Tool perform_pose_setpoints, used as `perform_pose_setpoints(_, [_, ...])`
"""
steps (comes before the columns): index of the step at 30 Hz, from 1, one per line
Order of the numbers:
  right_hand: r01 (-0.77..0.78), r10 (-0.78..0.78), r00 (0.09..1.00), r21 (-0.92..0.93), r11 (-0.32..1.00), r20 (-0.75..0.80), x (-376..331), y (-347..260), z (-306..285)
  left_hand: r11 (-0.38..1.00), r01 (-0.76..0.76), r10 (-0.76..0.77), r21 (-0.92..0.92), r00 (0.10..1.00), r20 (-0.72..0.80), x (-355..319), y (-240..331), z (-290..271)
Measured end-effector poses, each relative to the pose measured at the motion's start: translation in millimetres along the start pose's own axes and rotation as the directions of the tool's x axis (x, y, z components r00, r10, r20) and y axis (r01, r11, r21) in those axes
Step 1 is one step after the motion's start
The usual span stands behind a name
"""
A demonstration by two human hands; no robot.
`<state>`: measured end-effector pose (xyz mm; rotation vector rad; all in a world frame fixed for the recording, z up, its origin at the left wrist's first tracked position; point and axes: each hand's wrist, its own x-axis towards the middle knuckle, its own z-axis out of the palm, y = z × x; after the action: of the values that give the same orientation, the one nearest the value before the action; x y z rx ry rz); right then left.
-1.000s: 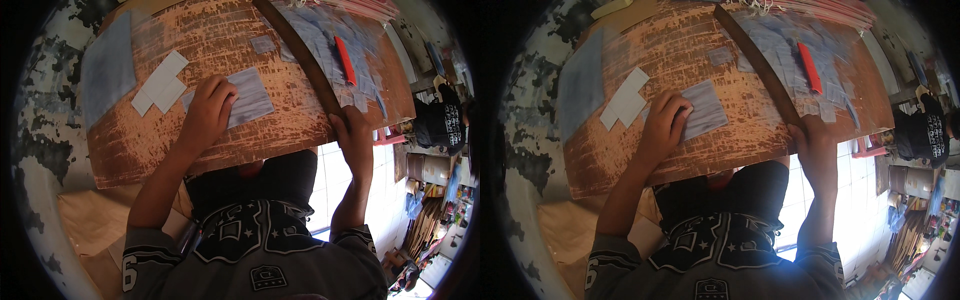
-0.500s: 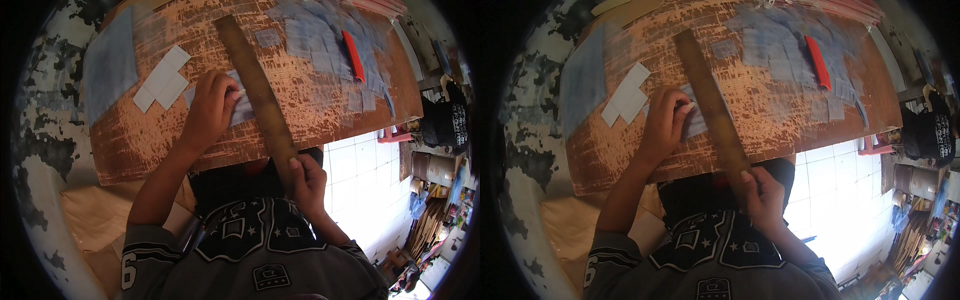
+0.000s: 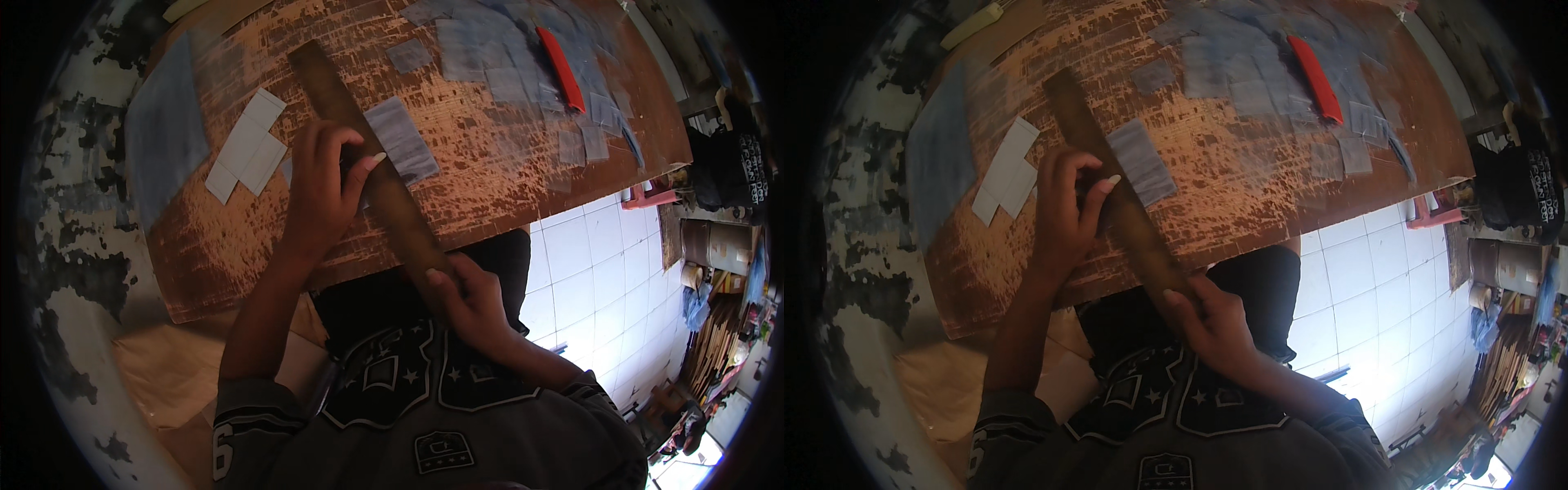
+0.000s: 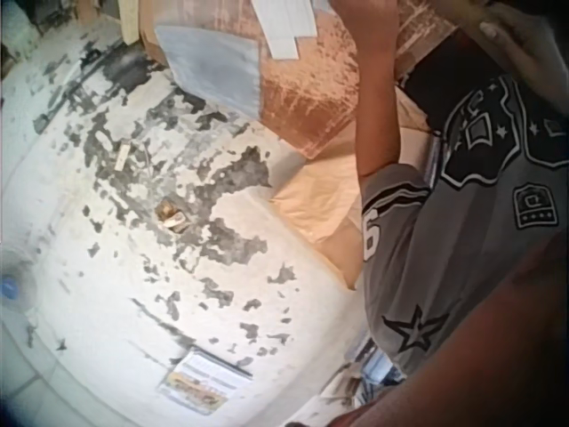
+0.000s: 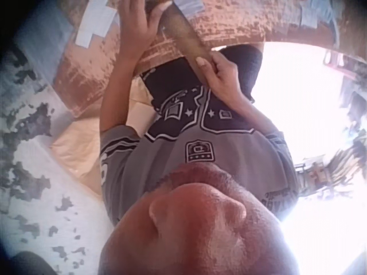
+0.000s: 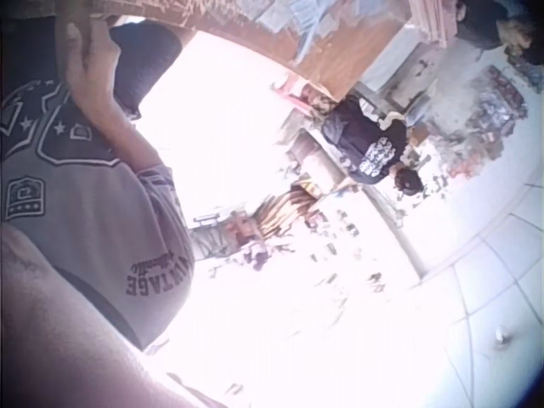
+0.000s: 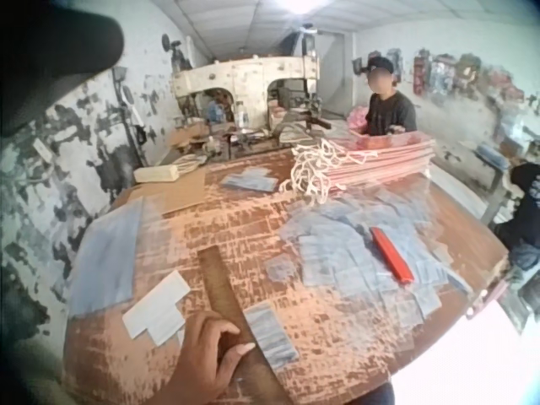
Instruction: The person uses a ruler and a red utility knife to cut a rectangular piece of translucent material on a wooden workbench. They align the ruler, score the material, and then snap it to separate the pieces. The person repeats this process to cut the material into smaller strips.
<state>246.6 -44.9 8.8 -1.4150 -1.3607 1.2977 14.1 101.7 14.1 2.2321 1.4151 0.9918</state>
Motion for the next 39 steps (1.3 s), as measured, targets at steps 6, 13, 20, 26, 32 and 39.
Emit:
perform_pose_setpoints(6, [0.287, -0.308, 0.951, -0.444, 0.849, 0.026, 12.3, -3.0, -21.3, 0.994, -0.004, 0.002, 0.114, 1.0, 0.017, -2.7, -0.2, -1.2])
perform_pose_setpoints(13, [0.5, -0.626, 0.779, -0.562, 0.659, -0.041, 68.8, -29.7, -40.8, 0.968, -0.094, 0.08, 0.231, 0.994, 0.068, 2.9, 6.7, -2.7])
perform_pose_setpoints(20, [0.396, -0.547, 0.832, -0.592, 0.702, -0.092, 96.6, -19.7, -21.4, 0.963, -0.08, 0.051, 0.258, 0.992, 0.117, 4.7, 13.1, -1.9])
perform_pose_setpoints(26, [0.372, -0.553, 0.826, -0.63, 0.682, -0.11, 96.8, -15.3, -17.8, 0.949, -0.121, 0.084, 0.292, 0.987, 0.136, 5.3, 11.0, -3.4])
perform_pose_setpoints(32, [0.39, -0.569, 0.816, -0.63, 0.672, -0.102, 97.6, -15.3, -20.1, 0.968, -0.071, 0.038, 0.24, 0.99, 0.138, 4.8, 14.4, -4.1])
perform_pose_setpoints(39, [0.393, -0.575, 0.813, -0.644, 0.657, -0.092, 99.2, -16.4, -20.9, 0.98, -0.079, 0.058, 0.185, 0.991, 0.118, 6.6, 12.6, -4.6])
